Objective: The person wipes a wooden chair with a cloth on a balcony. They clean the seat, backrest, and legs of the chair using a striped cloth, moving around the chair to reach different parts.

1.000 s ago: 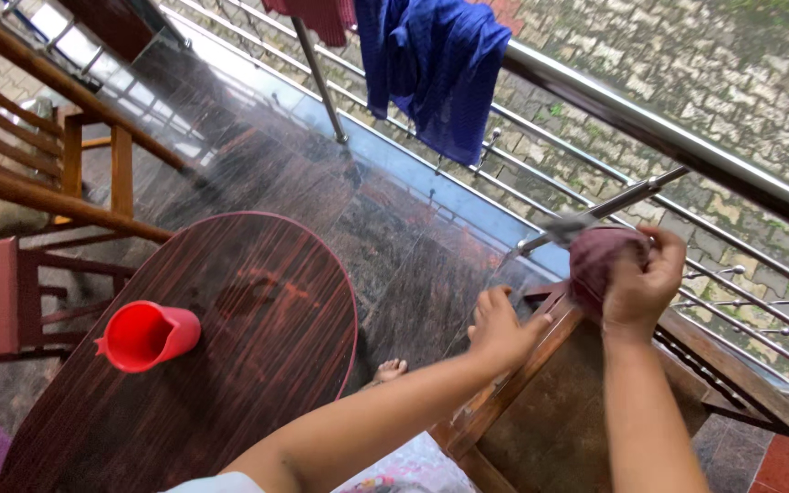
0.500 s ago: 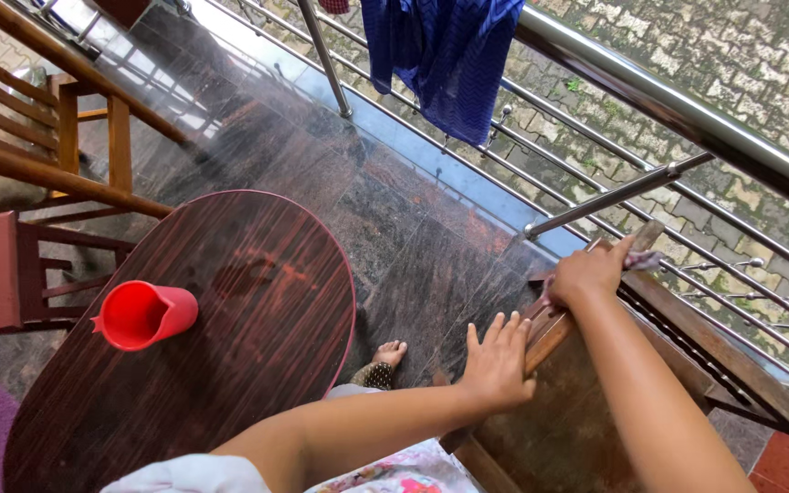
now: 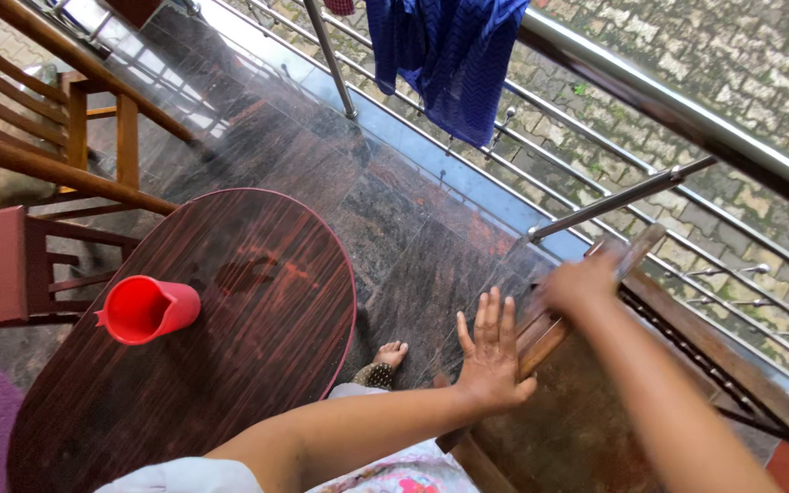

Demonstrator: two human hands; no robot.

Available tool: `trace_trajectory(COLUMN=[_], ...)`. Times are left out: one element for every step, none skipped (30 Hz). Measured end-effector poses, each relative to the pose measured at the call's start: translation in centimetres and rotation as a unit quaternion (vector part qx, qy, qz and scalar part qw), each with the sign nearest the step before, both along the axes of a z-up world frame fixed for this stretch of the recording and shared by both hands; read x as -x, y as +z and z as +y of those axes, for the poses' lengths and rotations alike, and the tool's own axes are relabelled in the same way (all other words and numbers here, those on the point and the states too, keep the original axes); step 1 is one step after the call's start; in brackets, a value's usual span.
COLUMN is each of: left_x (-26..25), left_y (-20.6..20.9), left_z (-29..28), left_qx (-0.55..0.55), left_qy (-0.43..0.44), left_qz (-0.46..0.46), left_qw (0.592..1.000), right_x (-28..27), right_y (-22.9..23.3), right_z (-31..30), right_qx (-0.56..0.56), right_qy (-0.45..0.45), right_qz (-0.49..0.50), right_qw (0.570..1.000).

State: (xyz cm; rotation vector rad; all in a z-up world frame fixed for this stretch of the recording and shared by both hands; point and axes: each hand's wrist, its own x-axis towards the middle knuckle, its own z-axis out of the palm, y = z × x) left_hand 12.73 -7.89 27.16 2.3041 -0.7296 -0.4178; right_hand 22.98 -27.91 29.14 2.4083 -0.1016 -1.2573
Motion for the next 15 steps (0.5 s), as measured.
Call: trace_trajectory(left_x=[-0.1, 0.2, 0.4, 0.4, 0.3, 0.1, 0.0, 0.0, 0.1, 0.1, 0.2, 0.4, 0.7, 0.7, 0.7], left_y=[0.0, 0.1, 0.2, 0.2, 0.2, 0.1, 0.1, 0.1, 0.1, 0.0, -0.1, -0.2, -0.4, -0.6, -0.8], left_z=[0.0, 0.0, 0.0, 0.0, 0.0, 0.0, 0.0, 0.1, 0.1, 0.1, -0.1, 0.1, 0.2, 0.1, 0.0], left_qx=[0.001, 0.003, 0.004, 0.007, 0.009, 0.016, 0.022, 0.03, 0.03, 0.032, 0.037, 0.062, 0.087, 0.112, 0.114], left_qy=[0.006, 0.009, 0.011, 0.011, 0.012, 0.006, 0.001, -0.008, -0.013, -0.019, -0.023, -0.033, -0.042, -0.049, -0.06], left_qz=[-0.005, -0.006, -0.013, -0.021, -0.029, -0.035, -0.041, -0.044, -0.127, -0.21, -0.292, -0.257, -0.221, -0.186, -0.188], left_qw=[1.0, 1.0, 1.0, 1.0, 0.999, 0.999, 0.999, 0.999, 0.991, 0.977, 0.956, 0.964, 0.97, 0.975, 0.974], right_x=[-1.3, -1.6, -2.0, -1.9, -1.6, -1.5, -0.8, 0.1, 0.8, 2.1, 3.9, 5.7, 7.1, 8.1, 9.1], right_y=[0.5, 1.1, 1.4, 1.7, 1.8, 1.8, 1.9, 1.9, 1.4, 1.3, 1.5, 1.7, 1.9, 2.2, 2.5], right_z=[-1.6, -3.1, -4.1, -4.9, -5.0, -4.6, -4.0, -3.0, -1.1, 0.5, 1.4, 2.5, 3.4, 3.6, 3.7], right_qx=[0.036, 0.045, 0.031, 0.02, 0.02, 0.022, 0.024, 0.057, 0.087, 0.04, -0.006, -0.064, -0.12, -0.153, -0.184], right_qy=[-0.022, -0.041, -0.067, -0.093, -0.073, -0.055, -0.037, -0.028, -0.02, -0.021, -0.022, -0.017, -0.013, -0.021, -0.03], right_qz=[-0.064, -0.128, -0.199, -0.27, -0.295, -0.323, -0.351, -0.256, -0.158, -0.188, -0.218, -0.299, -0.379, -0.417, -0.454], right_qw=[0.997, 0.99, 0.977, 0.958, 0.952, 0.945, 0.935, 0.965, 0.983, 0.981, 0.976, 0.952, 0.917, 0.896, 0.871])
